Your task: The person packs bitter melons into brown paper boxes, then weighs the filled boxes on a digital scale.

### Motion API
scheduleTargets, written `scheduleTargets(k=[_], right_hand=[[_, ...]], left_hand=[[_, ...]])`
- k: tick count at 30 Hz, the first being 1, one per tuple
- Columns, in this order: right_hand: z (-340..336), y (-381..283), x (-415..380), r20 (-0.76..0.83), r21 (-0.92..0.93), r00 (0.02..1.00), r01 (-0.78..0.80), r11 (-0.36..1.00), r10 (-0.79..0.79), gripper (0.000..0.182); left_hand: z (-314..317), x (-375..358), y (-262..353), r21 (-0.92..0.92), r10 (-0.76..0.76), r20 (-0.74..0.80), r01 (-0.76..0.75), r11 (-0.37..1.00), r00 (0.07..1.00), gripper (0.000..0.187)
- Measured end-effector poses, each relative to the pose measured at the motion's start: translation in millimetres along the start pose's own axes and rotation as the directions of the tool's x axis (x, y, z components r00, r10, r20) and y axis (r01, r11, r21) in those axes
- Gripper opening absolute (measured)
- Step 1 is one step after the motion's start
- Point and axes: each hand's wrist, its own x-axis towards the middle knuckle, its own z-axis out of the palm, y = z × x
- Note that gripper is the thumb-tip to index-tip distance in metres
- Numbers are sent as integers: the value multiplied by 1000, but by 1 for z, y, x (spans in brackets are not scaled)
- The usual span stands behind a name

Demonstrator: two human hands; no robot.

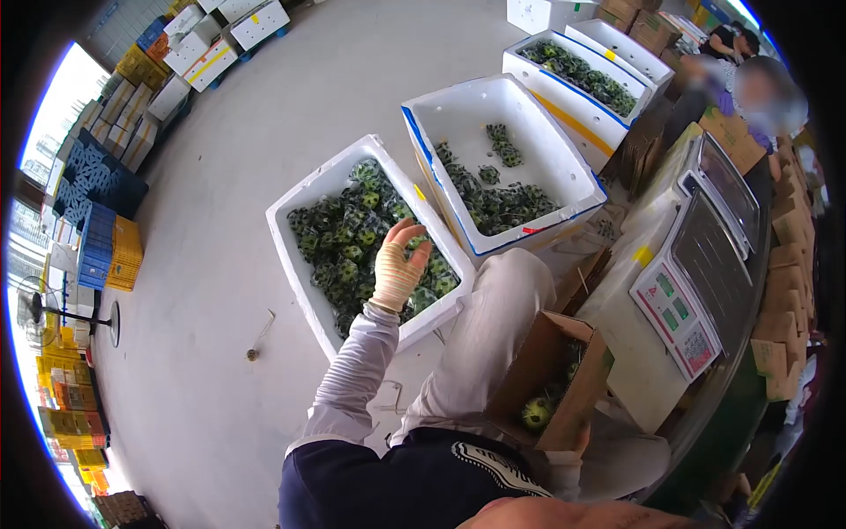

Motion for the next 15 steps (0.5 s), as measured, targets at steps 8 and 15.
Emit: scheduleTargets(k=[8,15], right_hand=[[-27,14,12,-5,42,996,-91,995,91,61],[2,21,24,72,182,970,-243,953,233,69]], left_hand=[[7,18,-142,912,-695,184,143,384,696,83],[9,15,-148,907,-499,355,-161,390,791,74]])
